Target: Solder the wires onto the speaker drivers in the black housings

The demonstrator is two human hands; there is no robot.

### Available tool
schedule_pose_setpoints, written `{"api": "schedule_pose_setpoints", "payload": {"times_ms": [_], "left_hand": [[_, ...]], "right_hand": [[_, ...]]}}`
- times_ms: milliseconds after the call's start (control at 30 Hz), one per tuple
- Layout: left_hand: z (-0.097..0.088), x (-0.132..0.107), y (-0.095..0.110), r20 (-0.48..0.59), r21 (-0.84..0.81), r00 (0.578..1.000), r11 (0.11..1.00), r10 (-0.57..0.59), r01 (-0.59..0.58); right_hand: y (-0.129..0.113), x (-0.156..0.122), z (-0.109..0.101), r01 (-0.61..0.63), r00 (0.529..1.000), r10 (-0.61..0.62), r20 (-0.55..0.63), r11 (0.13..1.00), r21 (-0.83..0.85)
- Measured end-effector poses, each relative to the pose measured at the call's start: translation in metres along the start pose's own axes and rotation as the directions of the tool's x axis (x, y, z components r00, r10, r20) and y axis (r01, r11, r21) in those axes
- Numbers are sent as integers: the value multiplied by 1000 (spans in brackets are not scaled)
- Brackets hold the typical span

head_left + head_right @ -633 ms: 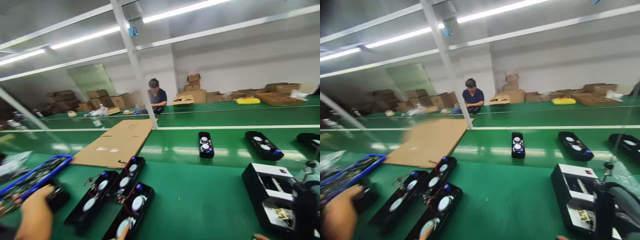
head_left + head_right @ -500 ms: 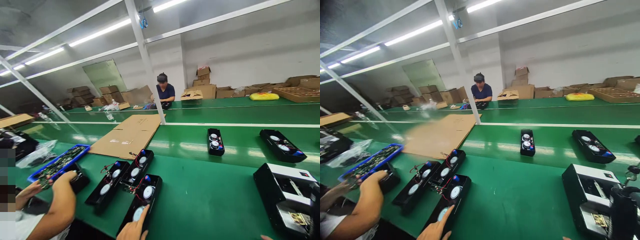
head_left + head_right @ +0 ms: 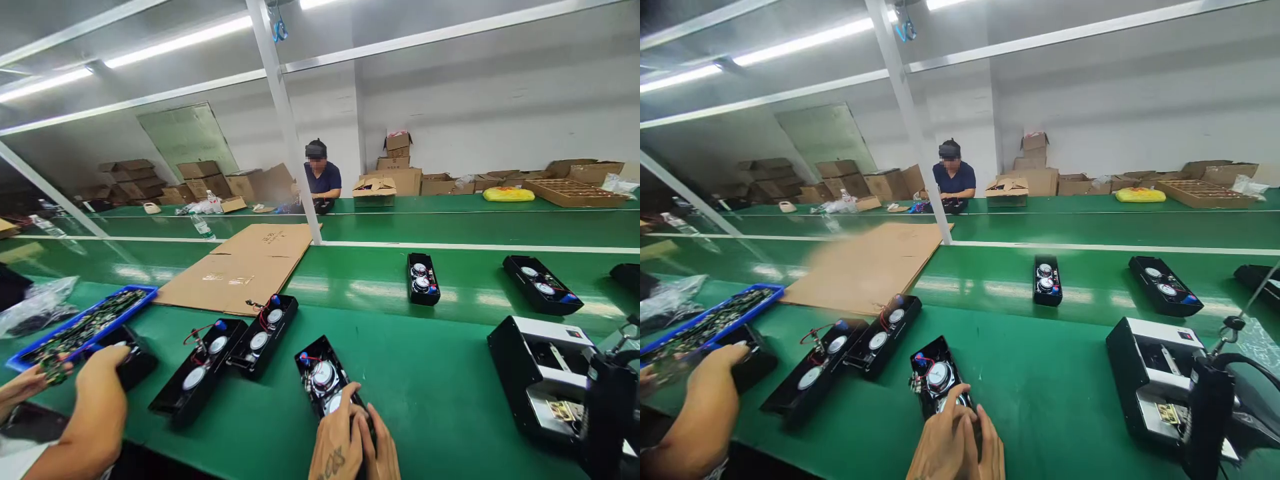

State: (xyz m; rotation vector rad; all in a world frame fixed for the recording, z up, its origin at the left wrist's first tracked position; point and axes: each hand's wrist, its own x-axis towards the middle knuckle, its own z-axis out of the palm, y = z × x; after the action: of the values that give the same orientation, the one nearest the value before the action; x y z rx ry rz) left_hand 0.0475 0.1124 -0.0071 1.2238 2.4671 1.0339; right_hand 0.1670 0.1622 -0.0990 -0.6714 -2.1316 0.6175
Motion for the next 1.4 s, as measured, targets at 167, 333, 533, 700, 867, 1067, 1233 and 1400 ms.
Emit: {"api": "schedule_pose_setpoints", "payload": {"times_ms": [167, 333, 533, 700, 867, 1067, 1233, 1400], "left_hand": [[-40, -24, 12, -373, -35, 894, 959, 249, -281], [-58, -27, 21, -592, -73, 760, 922, 267, -381], [-35, 9, 26, -239, -109, 861, 869, 449, -483], [-3, 17, 31, -25, -95, 800, 796, 599, -598], [8, 18, 33, 34, -103, 782, 780, 623, -617], [8, 27, 37, 37, -155, 771, 766, 635, -624], [13, 29, 37, 128, -218, 766, 772, 629, -597], [29, 34, 33, 209, -240, 744, 771, 634, -590]], "right_hand": [[28, 13, -25, 65, 970, -88, 224, 992, 110], [80, 46, -126, -37, 855, -53, 517, 986, 162], [123, 71, -239, -96, 758, 88, 647, 995, -23], [122, 63, -276, -83, 876, 165, 453, 977, -196], [85, 36, -249, -87, 972, 90, 217, 996, -26], [46, 36, -187, 7, 995, -42, 86, 928, 373], [43, 42, -192, -177, 962, 86, 259, 918, 354], [44, 39, -188, -264, 947, 148, 286, 864, 428]]}}
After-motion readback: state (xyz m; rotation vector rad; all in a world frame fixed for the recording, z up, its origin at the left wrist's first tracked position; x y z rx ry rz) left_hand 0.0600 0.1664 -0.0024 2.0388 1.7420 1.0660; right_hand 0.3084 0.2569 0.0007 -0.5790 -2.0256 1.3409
